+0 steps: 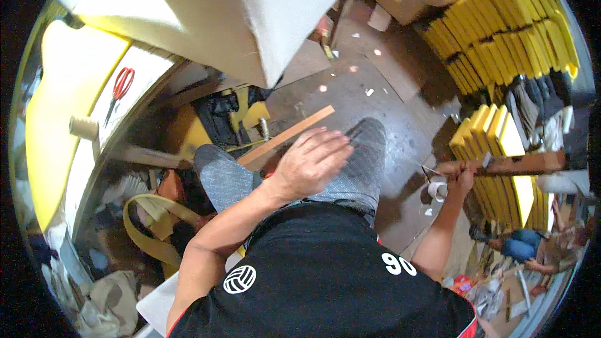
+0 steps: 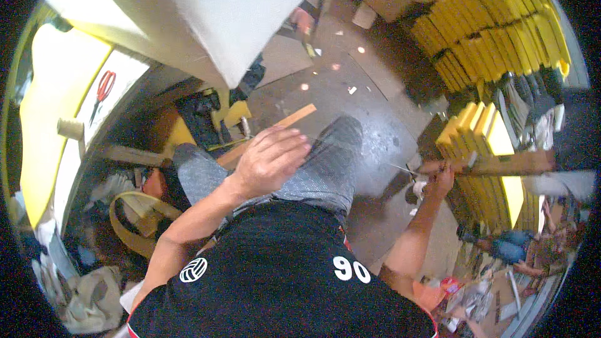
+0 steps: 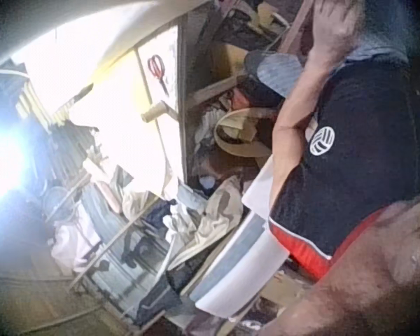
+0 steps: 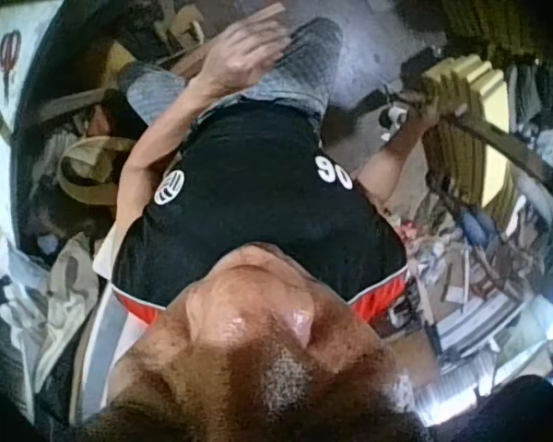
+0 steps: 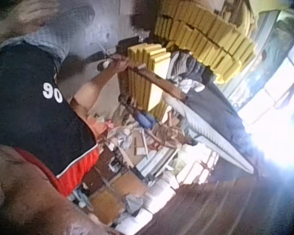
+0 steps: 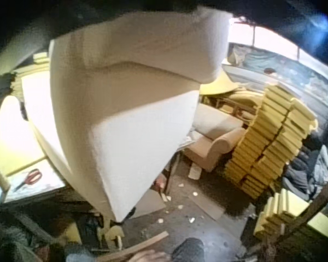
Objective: The person hand-sews a seam on a large white foam piece using a needle and thread. They repeatedly insert the needle through the foam edge and pull the thread to join two sections together.
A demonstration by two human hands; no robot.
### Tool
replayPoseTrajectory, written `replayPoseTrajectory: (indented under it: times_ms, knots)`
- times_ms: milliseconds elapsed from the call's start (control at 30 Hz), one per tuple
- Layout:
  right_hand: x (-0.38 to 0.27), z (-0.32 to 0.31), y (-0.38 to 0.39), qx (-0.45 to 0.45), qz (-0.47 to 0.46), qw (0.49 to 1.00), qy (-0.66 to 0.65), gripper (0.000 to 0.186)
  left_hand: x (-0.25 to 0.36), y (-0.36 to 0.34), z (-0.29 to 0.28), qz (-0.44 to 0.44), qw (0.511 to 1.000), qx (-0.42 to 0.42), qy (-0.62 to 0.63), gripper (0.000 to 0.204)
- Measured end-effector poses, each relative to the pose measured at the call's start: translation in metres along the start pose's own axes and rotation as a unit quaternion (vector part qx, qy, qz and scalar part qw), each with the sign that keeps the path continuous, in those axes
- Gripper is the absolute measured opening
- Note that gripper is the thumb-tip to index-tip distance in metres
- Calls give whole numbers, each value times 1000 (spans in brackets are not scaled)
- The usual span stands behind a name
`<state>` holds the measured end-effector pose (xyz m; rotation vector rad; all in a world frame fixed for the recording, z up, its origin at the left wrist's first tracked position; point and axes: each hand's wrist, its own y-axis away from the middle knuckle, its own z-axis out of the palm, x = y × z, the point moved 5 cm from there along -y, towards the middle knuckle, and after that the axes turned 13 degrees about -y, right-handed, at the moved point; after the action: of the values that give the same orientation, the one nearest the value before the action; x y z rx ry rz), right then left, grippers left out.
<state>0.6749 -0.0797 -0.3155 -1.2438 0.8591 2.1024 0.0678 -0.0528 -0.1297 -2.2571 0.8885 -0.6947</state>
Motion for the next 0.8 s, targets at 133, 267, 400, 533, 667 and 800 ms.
replayPoseTrajectory:
  times_ms: [133,267,400,533,667,800]
  knots:
    - [46,-57,17,84,1,992,89,20,-23,-21,-33,-223,959,149,91,28]
    - [81,-38,37,113,57,987,94,26,-56,-54,-44,-423,736,280,448,27]
    - [89,-89,0,107,18,991,72,14,-66,-73,-68,-393,706,233,541,24]
    - [77,31,24,-59,-87,985,137,27,-90,-51,-70,-412,801,313,302,19]
    - [20,239,129,-186,18,979,82,40,-83,-59,-90,-404,830,364,125,15]
    - [-9,369,222,-374,-63,922,76,37,-83,-66,-87,-393,849,350,47,18]
